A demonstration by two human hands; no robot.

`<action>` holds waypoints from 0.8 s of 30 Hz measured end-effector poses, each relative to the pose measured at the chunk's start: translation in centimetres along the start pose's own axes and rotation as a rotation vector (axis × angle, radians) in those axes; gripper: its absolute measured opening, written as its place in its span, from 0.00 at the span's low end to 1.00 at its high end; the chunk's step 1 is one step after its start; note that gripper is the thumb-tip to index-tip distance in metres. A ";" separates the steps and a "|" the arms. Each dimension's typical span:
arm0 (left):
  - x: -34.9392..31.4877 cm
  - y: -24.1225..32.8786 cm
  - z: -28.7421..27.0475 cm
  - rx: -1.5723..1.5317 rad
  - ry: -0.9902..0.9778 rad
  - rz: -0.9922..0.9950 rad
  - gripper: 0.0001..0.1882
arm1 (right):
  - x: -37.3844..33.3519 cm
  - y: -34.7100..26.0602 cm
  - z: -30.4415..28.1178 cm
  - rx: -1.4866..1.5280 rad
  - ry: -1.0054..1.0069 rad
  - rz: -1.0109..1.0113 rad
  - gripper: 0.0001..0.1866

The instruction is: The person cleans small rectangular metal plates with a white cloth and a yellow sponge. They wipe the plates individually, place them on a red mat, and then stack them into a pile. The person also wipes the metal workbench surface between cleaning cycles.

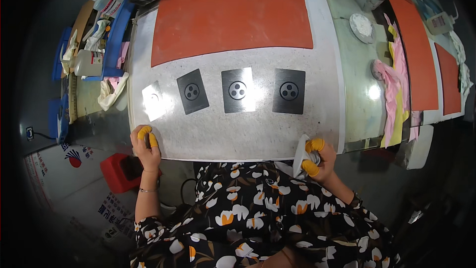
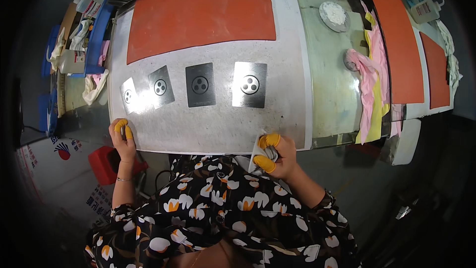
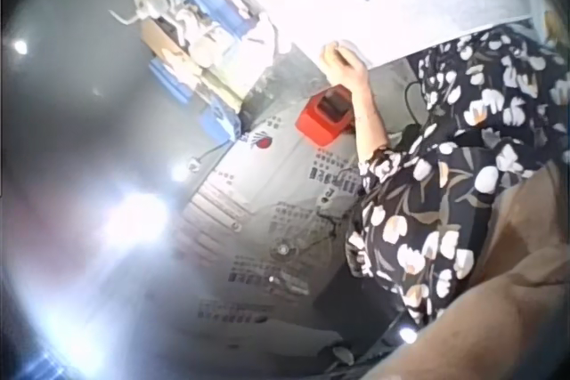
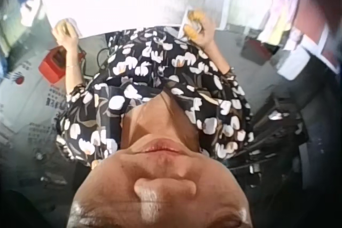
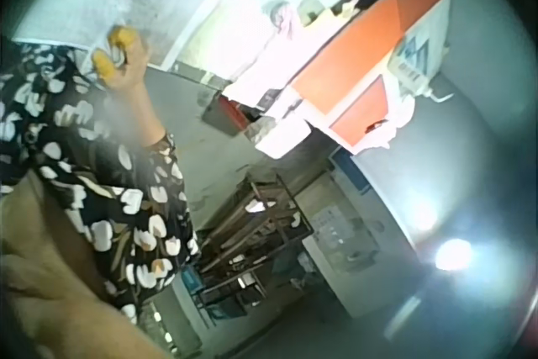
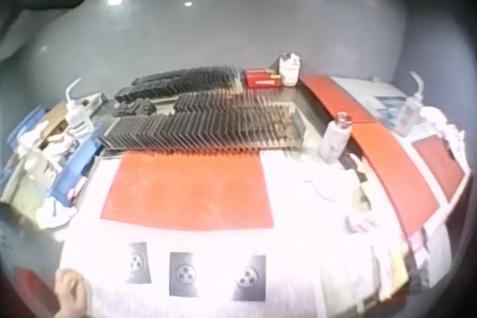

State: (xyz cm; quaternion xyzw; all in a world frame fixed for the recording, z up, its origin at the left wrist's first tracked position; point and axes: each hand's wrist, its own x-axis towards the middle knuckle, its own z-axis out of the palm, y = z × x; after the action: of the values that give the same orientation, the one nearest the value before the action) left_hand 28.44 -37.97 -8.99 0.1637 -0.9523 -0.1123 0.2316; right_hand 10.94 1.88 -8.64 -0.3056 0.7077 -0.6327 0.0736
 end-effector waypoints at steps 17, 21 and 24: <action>-0.5 -0.5 -0.2 -0.039 -0.013 -0.001 0.08 | -0.2 0.6 0.1 0.139 0.011 0.006 0.14; 0.4 0.9 0.0 -0.021 0.014 0.001 0.12 | -0.2 0.6 0.2 0.130 0.026 -0.050 0.14; 3.2 5.5 1.4 -0.125 0.015 0.053 0.19 | -0.4 0.6 0.3 0.122 0.034 -0.044 0.14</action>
State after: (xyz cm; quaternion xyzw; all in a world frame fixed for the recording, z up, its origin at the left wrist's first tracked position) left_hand 23.67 -33.86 -7.33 0.1244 -0.9457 -0.1642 0.2514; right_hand 11.24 1.83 -9.36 -0.3051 0.6621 -0.6813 0.0663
